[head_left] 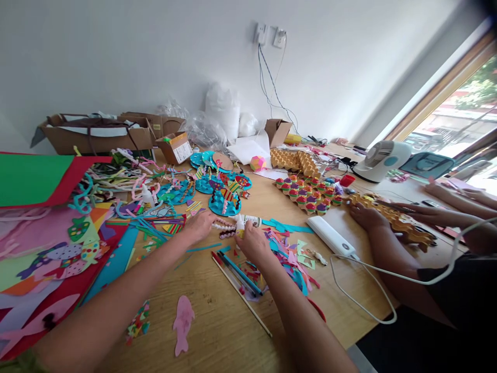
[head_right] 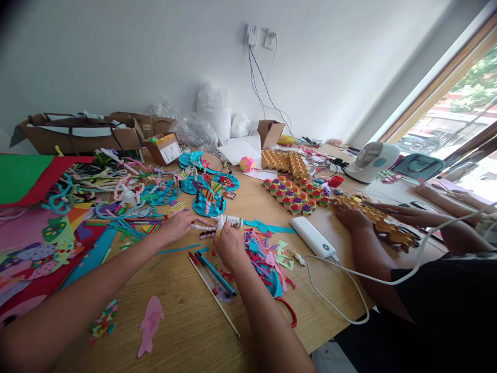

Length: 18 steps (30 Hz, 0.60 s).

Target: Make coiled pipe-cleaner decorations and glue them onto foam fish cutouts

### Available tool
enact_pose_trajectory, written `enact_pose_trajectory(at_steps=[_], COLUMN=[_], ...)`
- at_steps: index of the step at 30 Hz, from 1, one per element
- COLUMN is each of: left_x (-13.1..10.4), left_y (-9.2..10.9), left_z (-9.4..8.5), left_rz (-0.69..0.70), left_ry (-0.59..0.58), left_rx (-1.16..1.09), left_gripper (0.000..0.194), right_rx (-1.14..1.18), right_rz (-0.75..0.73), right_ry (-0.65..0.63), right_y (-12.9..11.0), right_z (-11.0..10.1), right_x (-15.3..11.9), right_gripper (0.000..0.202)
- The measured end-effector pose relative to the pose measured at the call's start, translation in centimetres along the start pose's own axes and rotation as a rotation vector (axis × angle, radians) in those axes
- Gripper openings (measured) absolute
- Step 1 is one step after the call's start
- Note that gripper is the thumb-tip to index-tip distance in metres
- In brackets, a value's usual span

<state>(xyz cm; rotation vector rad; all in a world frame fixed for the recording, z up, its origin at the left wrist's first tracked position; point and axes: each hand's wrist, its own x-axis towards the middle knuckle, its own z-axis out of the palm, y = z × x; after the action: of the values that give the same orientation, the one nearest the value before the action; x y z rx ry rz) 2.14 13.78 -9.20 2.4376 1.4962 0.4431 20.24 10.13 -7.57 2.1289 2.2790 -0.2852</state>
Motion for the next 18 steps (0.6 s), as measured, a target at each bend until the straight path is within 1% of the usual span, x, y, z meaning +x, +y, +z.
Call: enact_pose_trajectory(at_steps=[3, 5, 10, 13, 15, 18], left_x=[-0.6, -0.7, -0.9, -0.9, -1.0, -1.0], left_y=[-0.3, -0.6, -1.1, -1.2, -1.2, -1.2], left_z=[-1.0, -1.2, -1.0, -0.8, -0.7, -0.6], left_rz=[0.011, -0.007, -0.087, -0.116, -0.131, -0.14], left_ry=[0.025, 0.042, 0.073, 0.073, 0.074, 0.072], left_rx=[-0.028, -0.051, -0.14, -0.212, -0.254, -0.301], left_gripper=[0.033, 0.029, 0.018, 0.017, 0.017, 0.018], right_rx=[0.007, 0.014, 0.021, 0.01, 0.003, -0.033], right_rz=[0.001, 0.004, 0.02, 0.021, -0.06, -0.265], right_ry=[-0.001, 0.007, 0.055, 0.111, 0.151, 0.177], right_y=[0.0, -0.1, 0.0, 0.3, 0.3, 0.1], right_z=[0.1, 0.1, -0.3, -0.8, -1.0, -1.2], right_x=[0.0, -0.1, -0.6, -0.9, -0.9, -0.3], right_gripper=[0.033, 0.035, 0.04, 0.035, 0.028, 0.025])
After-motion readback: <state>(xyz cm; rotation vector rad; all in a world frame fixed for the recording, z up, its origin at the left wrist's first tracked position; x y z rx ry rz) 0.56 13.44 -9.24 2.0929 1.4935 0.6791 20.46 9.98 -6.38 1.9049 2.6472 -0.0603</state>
